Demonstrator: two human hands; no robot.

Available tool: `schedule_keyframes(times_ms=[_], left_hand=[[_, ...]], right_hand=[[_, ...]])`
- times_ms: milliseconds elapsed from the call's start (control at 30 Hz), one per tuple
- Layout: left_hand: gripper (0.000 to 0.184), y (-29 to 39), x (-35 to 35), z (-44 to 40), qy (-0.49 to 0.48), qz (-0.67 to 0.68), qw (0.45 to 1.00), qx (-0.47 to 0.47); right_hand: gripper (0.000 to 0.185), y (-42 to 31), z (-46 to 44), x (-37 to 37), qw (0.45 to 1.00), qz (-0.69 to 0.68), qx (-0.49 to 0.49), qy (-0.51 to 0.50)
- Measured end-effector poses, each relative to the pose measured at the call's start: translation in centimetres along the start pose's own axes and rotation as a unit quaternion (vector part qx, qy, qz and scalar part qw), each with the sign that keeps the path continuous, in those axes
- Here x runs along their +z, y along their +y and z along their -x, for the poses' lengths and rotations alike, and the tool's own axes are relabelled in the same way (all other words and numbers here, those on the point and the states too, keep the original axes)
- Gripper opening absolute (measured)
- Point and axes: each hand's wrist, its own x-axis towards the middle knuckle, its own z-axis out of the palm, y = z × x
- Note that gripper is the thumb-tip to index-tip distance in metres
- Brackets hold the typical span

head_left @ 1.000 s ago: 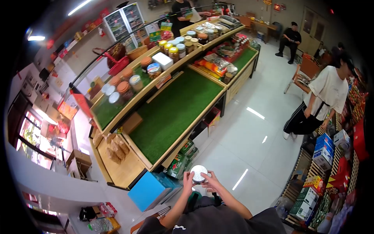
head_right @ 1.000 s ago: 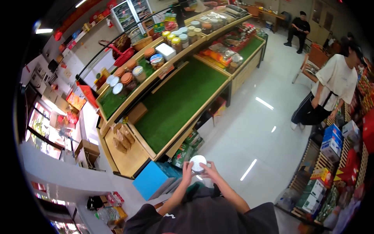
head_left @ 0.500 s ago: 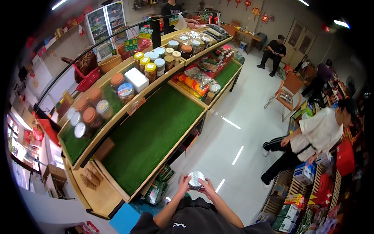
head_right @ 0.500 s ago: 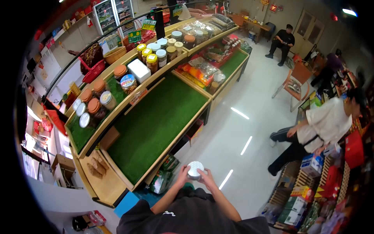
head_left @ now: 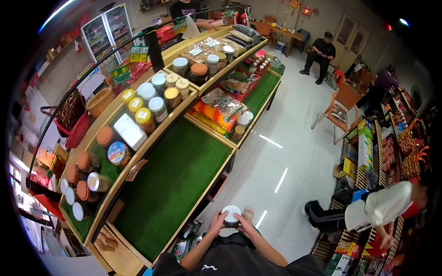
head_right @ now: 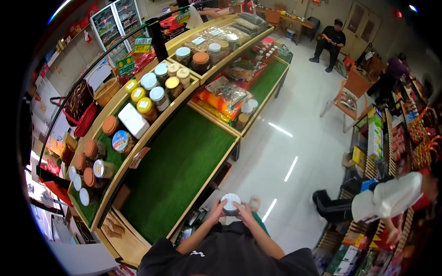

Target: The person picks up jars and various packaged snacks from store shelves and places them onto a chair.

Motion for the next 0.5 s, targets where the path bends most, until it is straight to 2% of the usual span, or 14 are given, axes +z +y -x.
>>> schedule_keyframes(times_ms=[133, 267, 333, 500], left_hand=[[0.066, 3.4, 5.0, -4.5, 0.029, -0.037, 0.999, 0.011], [0.069, 8.8, 11.9, -7.7, 0.064, -0.077, 0.993, 0.057], [0.066, 11.2, 15.7, -9.3, 0.092, -0.1, 0.982, 0.132], [0.062, 13.4, 20.3, -16.1, 0.078, -0.119, 0.976, 0.163]], right_hand=[[0.088, -5.2, -4.8, -4.0, 0.999, 0.004, 0.014, -0.035], [0.079, -12.5, -8.9, -7.9, 0.999, 0.015, -0.008, -0.049], [0.077, -16.1, -10.2, -9.6, 0.997, -0.004, -0.029, -0.068], [0.073, -22.4, -12.9, -13.3, 0.997, -0.012, -0.051, -0.061]])
